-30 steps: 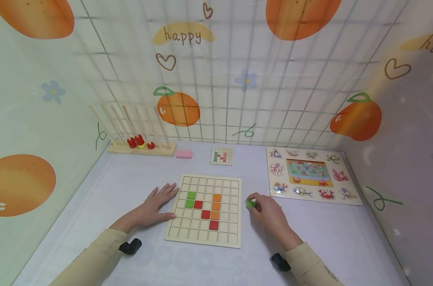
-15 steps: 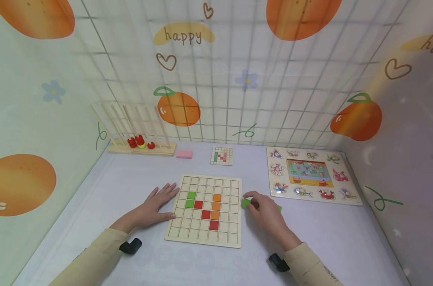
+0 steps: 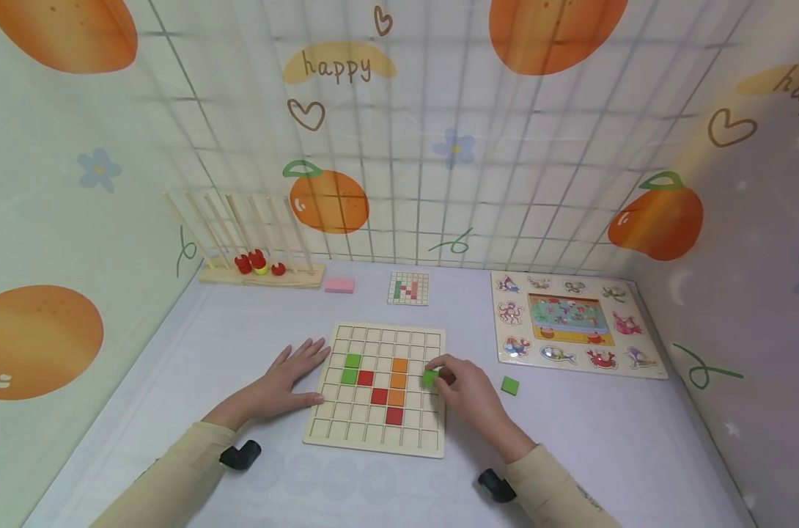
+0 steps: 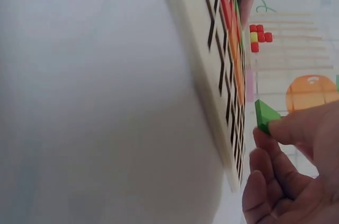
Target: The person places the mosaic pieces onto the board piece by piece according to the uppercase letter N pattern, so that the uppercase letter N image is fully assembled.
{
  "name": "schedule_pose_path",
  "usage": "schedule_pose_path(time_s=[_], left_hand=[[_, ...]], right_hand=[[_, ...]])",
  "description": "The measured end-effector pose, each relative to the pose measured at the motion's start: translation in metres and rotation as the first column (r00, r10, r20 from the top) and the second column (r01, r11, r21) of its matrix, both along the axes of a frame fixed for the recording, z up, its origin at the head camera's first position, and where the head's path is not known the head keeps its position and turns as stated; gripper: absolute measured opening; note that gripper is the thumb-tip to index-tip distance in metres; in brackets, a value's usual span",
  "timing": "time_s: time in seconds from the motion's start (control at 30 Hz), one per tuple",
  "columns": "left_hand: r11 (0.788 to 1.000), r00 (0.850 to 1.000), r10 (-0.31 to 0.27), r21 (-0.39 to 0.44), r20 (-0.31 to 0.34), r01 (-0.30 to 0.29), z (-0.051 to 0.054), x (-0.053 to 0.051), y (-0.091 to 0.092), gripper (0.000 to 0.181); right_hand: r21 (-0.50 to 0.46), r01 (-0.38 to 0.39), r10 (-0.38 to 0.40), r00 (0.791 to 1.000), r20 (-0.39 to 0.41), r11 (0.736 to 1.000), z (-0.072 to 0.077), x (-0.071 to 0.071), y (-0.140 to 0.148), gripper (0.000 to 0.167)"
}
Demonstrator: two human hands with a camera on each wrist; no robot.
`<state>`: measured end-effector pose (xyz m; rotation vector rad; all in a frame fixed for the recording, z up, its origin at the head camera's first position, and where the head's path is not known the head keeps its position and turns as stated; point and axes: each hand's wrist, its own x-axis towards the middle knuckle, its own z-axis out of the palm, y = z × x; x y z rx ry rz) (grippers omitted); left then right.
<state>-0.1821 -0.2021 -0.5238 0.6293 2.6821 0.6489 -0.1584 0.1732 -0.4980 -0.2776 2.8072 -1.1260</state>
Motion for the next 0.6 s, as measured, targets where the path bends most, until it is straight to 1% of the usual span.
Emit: schedule_pose_path(time_s=[0.13,0.3,0.43,0.6], left_hand=[[1.0,1.0,-0.002,0.005,-0.001,0.002,0.0,0.0,0.0,0.095],[1.0,1.0,-0.002,0.005,-0.008,0.003,-0.001,0.0,0.0,0.095],[1.0,1.0,-0.003,0.018,-0.011,0.004,0.0,0.0,0.0,0.095],[1.0,1.0,-0.004,0.023,-0.007,0.005,0.002,0.0,0.0,0.095]], right_hand=[[-0.024,-0.019,0.019,1.0,0.009,1.0,0.003,0.001,-0.013,0.023],[-0.05,-0.049,0.049,0.999,-0.002,0.998,0.003,0.001,-0.028,0.022],[-0.065,-0.088,0.087,0.996,-0.025,0.994,0.002,0.001,-0.04,0.02],[-0.076,-0.152,0.148,0.987,-0.064,0.985,0.001,0.0,-0.054,0.018]])
